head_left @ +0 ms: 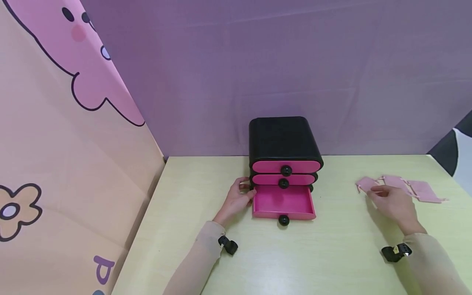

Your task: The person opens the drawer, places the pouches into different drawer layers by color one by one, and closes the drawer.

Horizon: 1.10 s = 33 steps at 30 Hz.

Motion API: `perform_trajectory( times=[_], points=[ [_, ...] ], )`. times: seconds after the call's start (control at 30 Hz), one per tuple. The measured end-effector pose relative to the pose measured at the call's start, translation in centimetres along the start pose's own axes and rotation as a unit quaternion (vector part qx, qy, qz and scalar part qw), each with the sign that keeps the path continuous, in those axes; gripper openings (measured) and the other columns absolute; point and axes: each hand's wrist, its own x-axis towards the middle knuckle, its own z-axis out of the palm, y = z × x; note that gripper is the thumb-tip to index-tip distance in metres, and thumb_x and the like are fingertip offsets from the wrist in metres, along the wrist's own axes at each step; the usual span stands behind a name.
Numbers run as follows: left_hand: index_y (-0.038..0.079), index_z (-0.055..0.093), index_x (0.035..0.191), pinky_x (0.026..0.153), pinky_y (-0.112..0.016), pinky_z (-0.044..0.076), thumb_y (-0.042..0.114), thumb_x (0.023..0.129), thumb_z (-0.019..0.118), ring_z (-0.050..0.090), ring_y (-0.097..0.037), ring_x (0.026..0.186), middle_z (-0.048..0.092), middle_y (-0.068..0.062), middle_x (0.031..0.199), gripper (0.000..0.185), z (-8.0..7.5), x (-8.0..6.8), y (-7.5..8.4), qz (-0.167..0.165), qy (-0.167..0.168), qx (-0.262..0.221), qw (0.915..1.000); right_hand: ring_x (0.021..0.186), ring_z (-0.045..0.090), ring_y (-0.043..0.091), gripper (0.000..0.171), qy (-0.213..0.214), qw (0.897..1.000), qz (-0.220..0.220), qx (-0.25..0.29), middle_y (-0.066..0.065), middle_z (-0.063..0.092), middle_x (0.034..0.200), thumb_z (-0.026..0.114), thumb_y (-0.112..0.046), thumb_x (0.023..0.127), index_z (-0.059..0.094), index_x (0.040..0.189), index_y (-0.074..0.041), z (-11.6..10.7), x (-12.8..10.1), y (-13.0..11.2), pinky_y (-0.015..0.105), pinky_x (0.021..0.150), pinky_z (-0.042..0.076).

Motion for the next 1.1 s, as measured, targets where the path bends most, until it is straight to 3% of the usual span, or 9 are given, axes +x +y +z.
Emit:
perform_trajectory(
  times=[0.2,0.37,0.57,0.83,1.1],
  points=[
    [0.006,0.048,0.152,0.071,-0.026,0.057,0.010,0.101,0.069,0.064,-0.018,0.088,0.061,-0.022,0.138,0.055,0.0,-0.1,0.1,-0.001,0.002,0.004,1.0000,0.072,0.062,0.017,0.048,-0.030,1.000,0.003,0.005,0.013,0.074,0.085,0.059,-0.030,0.107,0.064,0.126,0.014,-0.1,0.5,0.5,0.027,0.063,0.043],
    [0.006,0.048,0.152,0.072,-0.026,0.058,0.011,0.101,0.070,0.065,-0.018,0.090,0.061,-0.023,0.140,0.055,-0.1,-0.1,0.1,-0.006,0.001,0.015,0.9999,0.068,0.061,0.016,0.052,-0.054,0.998,0.020,0.009,0.006,0.072,0.080,0.058,-0.031,0.108,0.061,0.127,0.017,-0.2,0.7,0.6,0.026,0.060,0.042],
    [0.006,0.048,0.152,0.071,-0.027,0.059,0.011,0.101,0.069,0.065,-0.017,0.087,0.061,-0.023,0.140,0.055,-0.1,0.0,0.1,-0.006,0.002,0.021,0.9998,0.068,0.060,0.017,0.050,-0.045,0.999,0.013,0.005,0.008,0.072,0.081,0.059,-0.031,0.107,0.063,0.125,0.016,-0.1,0.9,0.9,0.026,0.060,0.042],
    [0.007,0.048,0.152,0.072,-0.027,0.059,0.013,0.102,0.069,0.066,-0.018,0.088,0.060,-0.022,0.142,0.055,0.0,0.1,0.2,-0.012,0.006,0.026,0.9996,0.075,0.060,0.020,0.044,-0.029,1.000,0.003,-0.012,0.026,0.074,0.095,0.062,-0.028,0.105,0.069,0.119,0.013,-0.3,1.2,1.3,0.029,0.064,0.043],
    [0.006,0.047,0.152,0.071,-0.027,0.058,0.011,0.102,0.068,0.066,-0.018,0.087,0.060,-0.023,0.141,0.055,0.0,-0.1,0.2,-0.009,0.006,0.026,0.9996,0.075,0.058,0.017,0.041,-0.024,1.000,0.001,-0.007,0.023,0.075,0.096,0.062,-0.028,0.105,0.072,0.114,0.010,-0.5,1.0,1.5,0.029,0.062,0.042]
  ],
)
